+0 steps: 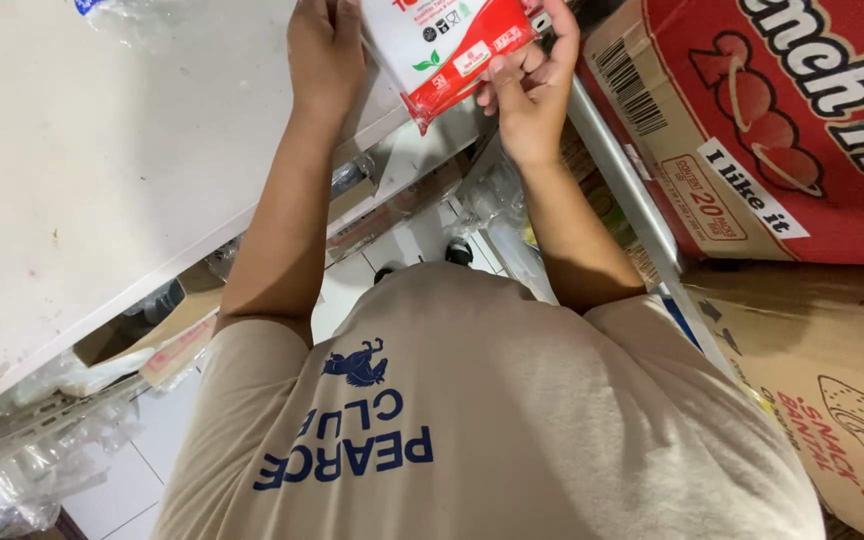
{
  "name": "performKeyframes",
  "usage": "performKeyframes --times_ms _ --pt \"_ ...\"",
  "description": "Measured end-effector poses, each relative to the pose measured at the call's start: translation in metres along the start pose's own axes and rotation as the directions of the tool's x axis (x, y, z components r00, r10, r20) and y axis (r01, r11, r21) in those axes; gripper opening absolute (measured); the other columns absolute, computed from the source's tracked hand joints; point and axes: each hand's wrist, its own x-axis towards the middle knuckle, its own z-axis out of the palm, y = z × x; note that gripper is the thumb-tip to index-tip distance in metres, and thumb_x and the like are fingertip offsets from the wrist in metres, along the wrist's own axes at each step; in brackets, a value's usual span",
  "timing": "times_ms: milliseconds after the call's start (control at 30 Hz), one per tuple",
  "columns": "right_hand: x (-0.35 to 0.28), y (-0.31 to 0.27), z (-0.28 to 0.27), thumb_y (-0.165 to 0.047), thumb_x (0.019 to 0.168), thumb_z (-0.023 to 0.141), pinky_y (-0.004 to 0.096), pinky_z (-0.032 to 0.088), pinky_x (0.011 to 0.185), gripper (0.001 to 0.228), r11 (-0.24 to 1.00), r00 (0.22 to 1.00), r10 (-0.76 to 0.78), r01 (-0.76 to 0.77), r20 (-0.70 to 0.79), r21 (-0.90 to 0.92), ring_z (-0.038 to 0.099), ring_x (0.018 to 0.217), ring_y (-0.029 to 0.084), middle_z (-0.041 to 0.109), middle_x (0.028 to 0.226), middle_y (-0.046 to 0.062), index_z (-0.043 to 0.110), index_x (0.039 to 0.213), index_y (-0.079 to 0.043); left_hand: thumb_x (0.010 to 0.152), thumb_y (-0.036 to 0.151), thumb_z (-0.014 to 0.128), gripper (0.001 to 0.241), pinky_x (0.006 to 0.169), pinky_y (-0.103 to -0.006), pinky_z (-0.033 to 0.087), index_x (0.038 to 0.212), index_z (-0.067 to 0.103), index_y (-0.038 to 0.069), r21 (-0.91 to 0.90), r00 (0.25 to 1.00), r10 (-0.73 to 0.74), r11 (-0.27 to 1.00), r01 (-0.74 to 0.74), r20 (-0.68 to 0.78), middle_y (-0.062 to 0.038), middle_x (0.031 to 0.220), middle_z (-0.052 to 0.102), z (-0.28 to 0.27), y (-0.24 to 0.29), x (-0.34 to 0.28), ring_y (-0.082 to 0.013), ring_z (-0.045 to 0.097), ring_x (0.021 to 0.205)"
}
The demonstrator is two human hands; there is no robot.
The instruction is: The person sorts through plastic packaging in a clear bin, picking up and inspecting a green packet and several white Tomat-branded bags. They repeatedly flip and restack the bags before placing a red and white packet onto a shelf.
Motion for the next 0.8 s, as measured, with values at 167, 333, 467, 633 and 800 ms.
performKeyframes --times_ms 167,333,467,633,800 --pt "-0.005 0.004 -0.002 0.007 0.109 0.063 0.025 0.047 0.051 0.063 0.999 0.993 -0.053 0.054 -0.106 0.008 0.055 0.060 0.012 0.061 0.087 0.005 0.028 0.158 -0.012 0.109 0.019 0.065 0.024 0.066 -0.0394 0.049 0.096 0.058 0.000 0.162 0.987 0.160 0.973 -0.161 0.017 -0.011 0.081 0.064 -0.010 0.010 -0.008 -0.0216 0.059 0.068" --pt "-0.017 -0.008 0.000 0.003 0.111 0.059 0.025 0.039 0.047 0.048 0.979 0.962 -0.203 0.206 -0.181 -0.003 0.046 0.054 0.011 0.054 0.078 0.004 0.040 0.154 -0.006 0.109 0.016 0.064 0.020 0.064 -0.0370 0.049 0.112 0.056 -0.002 0.124 0.983 0.178 0.975 -0.182 0.047 -0.010 0.093 0.065 -0.042 0.048 -0.042 -0.0182 0.059 0.066" --pt "-0.032 -0.019 0.023 -0.001 0.110 0.055 0.025 0.039 0.049 0.035 0.968 0.965 -0.246 0.249 -0.090 0.021 0.046 0.053 0.012 0.055 0.080 0.007 0.046 0.144 -0.004 0.108 0.015 0.053 0.032 0.052 -0.0257 0.045 0.137 0.048 0.003 -0.320 0.994 0.054 0.947 -0.020 0.097 -0.002 0.086 0.060 -0.067 0.067 -0.068 -0.0076 0.053 0.059" --pt "-0.058 -0.019 0.057 -0.010 0.115 0.055 0.028 0.038 0.053 0.016 0.987 0.984 -0.149 0.142 0.098 0.073 0.043 0.055 0.016 0.051 0.073 0.010 0.057 0.127 0.000 0.117 0.022 0.052 0.023 0.056 -0.0239 0.038 0.116 0.063 0.002 -0.311 0.996 0.091 0.947 -0.083 0.011 -0.001 0.075 0.059 -0.098 0.043 -0.121 -0.0068 0.050 0.059" --pt "-0.059 -0.024 0.105 -0.017 0.112 0.057 0.026 0.036 0.050 0.015 0.975 0.968 -0.034 -0.022 0.247 0.222 0.042 0.053 0.013 0.049 0.072 0.007 0.052 0.116 -0.003 0.116 0.027 0.054 0.030 0.055 -0.0237 0.038 0.097 0.058 0.004 -0.314 0.985 -0.009 0.948 -0.046 -0.170 0.003 0.072 0.054 -0.129 0.030 -0.177 -0.0052 0.048 0.060"
